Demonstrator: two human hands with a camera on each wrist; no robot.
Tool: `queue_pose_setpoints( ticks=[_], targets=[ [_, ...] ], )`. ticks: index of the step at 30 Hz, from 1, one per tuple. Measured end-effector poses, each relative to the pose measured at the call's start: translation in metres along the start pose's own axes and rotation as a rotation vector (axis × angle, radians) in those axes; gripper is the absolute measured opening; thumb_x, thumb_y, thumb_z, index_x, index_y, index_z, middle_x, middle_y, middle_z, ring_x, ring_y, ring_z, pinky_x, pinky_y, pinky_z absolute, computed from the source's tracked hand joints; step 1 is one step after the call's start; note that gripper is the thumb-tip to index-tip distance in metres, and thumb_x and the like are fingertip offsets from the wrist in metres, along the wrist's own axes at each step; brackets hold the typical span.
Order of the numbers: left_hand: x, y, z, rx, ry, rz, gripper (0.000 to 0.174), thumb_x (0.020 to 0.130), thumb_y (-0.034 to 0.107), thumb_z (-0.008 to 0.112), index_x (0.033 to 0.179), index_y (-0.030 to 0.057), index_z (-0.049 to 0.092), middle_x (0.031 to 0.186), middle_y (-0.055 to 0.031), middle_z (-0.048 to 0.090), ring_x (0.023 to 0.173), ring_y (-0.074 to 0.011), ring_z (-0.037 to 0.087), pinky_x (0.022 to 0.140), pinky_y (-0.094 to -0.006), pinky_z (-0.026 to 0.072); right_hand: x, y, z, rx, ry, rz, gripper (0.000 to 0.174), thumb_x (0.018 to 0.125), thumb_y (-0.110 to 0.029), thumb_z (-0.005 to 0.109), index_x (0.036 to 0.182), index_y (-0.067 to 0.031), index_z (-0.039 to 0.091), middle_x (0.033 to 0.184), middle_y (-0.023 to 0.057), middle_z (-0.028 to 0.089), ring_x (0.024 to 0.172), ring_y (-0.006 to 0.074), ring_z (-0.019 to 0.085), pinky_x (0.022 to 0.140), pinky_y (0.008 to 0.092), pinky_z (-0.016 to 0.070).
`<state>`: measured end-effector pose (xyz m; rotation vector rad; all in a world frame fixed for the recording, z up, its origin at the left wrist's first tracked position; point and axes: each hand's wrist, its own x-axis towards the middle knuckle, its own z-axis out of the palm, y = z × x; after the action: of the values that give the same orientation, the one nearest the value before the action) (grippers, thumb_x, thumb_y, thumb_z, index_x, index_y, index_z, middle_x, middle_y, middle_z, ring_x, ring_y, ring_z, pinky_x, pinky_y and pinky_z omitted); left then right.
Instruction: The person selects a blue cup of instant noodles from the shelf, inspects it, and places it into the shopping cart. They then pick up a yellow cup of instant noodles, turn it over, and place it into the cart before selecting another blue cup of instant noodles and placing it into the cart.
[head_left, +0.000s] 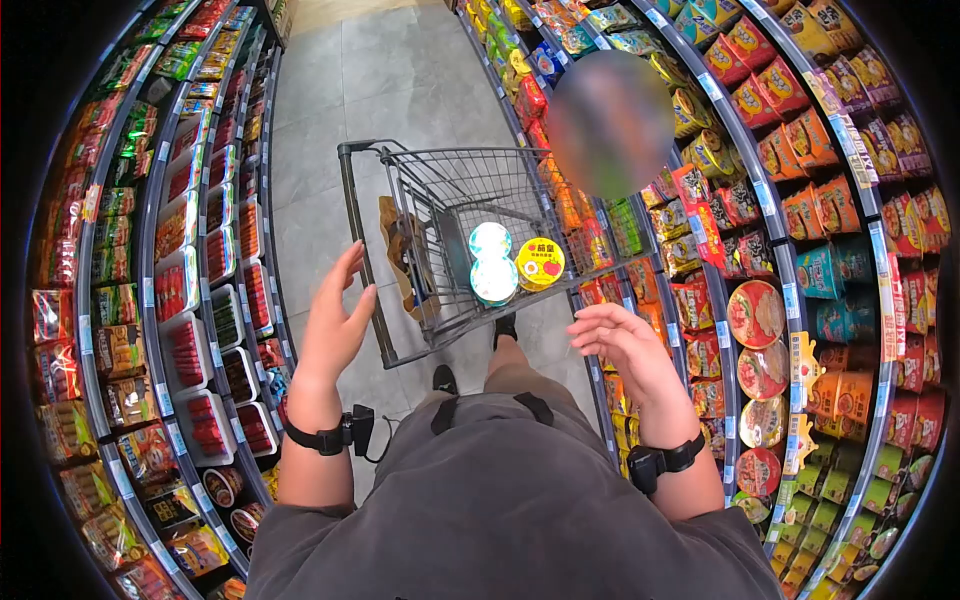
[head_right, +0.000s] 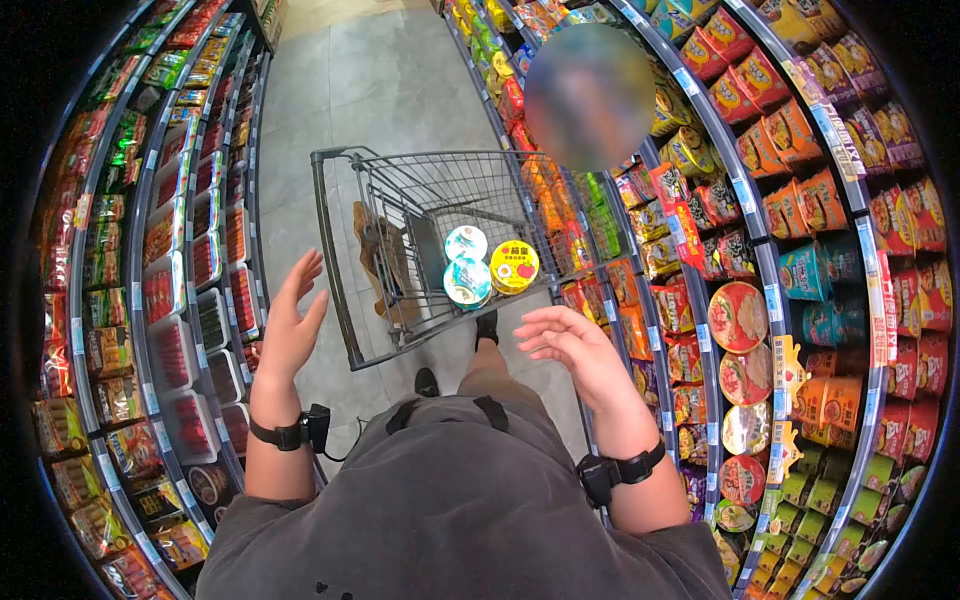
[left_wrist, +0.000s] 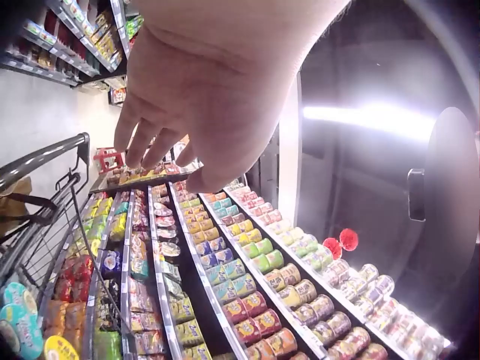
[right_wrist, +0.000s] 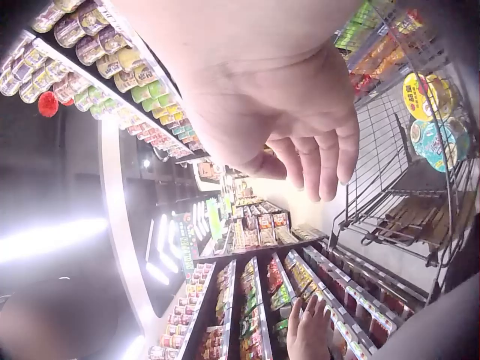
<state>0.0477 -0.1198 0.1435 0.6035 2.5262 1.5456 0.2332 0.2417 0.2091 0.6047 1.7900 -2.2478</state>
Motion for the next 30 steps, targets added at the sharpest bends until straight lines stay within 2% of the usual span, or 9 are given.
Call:
queue_pose_setpoints(
  ticks=[8,13,19,23,24,26,28,30],
  targets=[
    [0.05,0.004,0.031,-0.014,-0.079,-0.023,0.057,0.098,0.007,0.064,0.152,0.0047,0.046,0.145,-0.0189,0.058,0.134,-0.0308,0.057,0.112,-0.0422,0.0437,0.065,0.0,-0.059,0.043,0.035,0.052,0.029,0.102,-0.012,0.053,0.127,-0.0023,0.063,0.116,0.0108,0.072,0.104,0.0189,0.069,0.091,0.0332,0.0535],
    [0.095,-0.005,0.068,-0.019,-0.125,-0.125,0.057,0.098,0.007,0.063,0.153,0.0042,0.045,0.147,-0.018,0.058,0.136,-0.0303,0.055,0.113,-0.042,0.0433,0.134,0.015,-0.119,0.077,0.099,0.131,0.028,0.101,-0.013,0.053,0.125,-0.0023,0.064,0.117,0.0111,0.072,0.105,0.0194,0.069,0.091,0.0338,0.0537],
    [0.149,-0.041,0.154,-0.005,-0.275,-0.162,0.054,0.096,0.012,0.067,0.147,0.0048,0.051,0.133,-0.0206,0.063,0.127,-0.0319,0.06,0.107,-0.0413,0.0467,0.206,0.061,-0.175,0.129,0.205,0.304,0.027,0.101,-0.013,0.053,0.124,-0.0035,0.064,0.122,0.0112,0.07,0.113,0.0211,0.067,0.095,0.0368,0.0524],
    [0.178,-0.074,0.226,-0.011,-0.449,-0.326,0.05,0.097,0.014,0.066,0.144,0.0034,0.053,0.134,-0.0208,0.064,0.126,-0.0318,0.061,0.106,-0.0408,0.0481,0.245,0.103,-0.208,0.088,0.272,0.403,0.027,0.1,-0.013,0.054,0.124,-0.0059,0.065,0.123,0.0071,0.067,0.12,0.0204,0.063,0.1,0.0376,0.0499],
    [0.183,-0.085,0.245,-0.073,-0.491,-0.375,0.049,0.098,0.014,0.065,0.144,0.0029,0.054,0.134,-0.0207,0.065,0.125,-0.032,0.062,0.105,-0.0407,0.0487,0.254,0.115,-0.214,0.078,0.279,0.433,0.027,0.099,-0.015,0.055,0.123,-0.0066,0.066,0.12,0.0049,0.066,0.119,0.018,0.06,0.098,0.0361,0.0486],
    [0.189,-0.107,0.284,-0.126,-0.569,-0.489,0.048,0.097,0.016,0.065,0.142,0.0022,0.055,0.132,-0.0205,0.067,0.124,-0.0326,0.064,0.103,-0.0407,0.0503,0.27,0.136,-0.224,0.056,0.291,0.489,0.028,0.098,-0.016,0.057,0.123,-0.0054,0.066,0.12,0.0064,0.066,0.119,0.0179,0.06,0.097,0.0337,0.048],
    [0.193,-0.121,0.32,-0.07,-0.636,-0.51,0.049,0.096,0.016,0.065,0.142,0.0019,0.055,0.131,-0.0215,0.067,0.124,-0.0333,0.064,0.103,-0.0413,0.0506,0.281,0.156,-0.23,-0.046,0.279,0.556,0.034,0.095,-0.019,0.061,0.125,-0.003,0.066,0.118,0.0092,0.068,0.114,0.0163,0.06,0.093,0.0303,0.0468],
    [0.201,-0.121,0.349,-0.015,-0.695,-0.518,0.049,0.094,0.017,0.066,0.139,0.0009,0.057,0.132,-0.0251,0.065,0.125,-0.0378,0.063,0.104,-0.0437,0.0504,0.293,0.165,-0.229,-0.087,0.257,0.61,0.035,0.094,-0.019,0.062,0.126,-0.0042,0.066,0.116,0.0068,0.066,0.109,0.0157,0.058,0.091,0.0311,0.0462]
  ],
)
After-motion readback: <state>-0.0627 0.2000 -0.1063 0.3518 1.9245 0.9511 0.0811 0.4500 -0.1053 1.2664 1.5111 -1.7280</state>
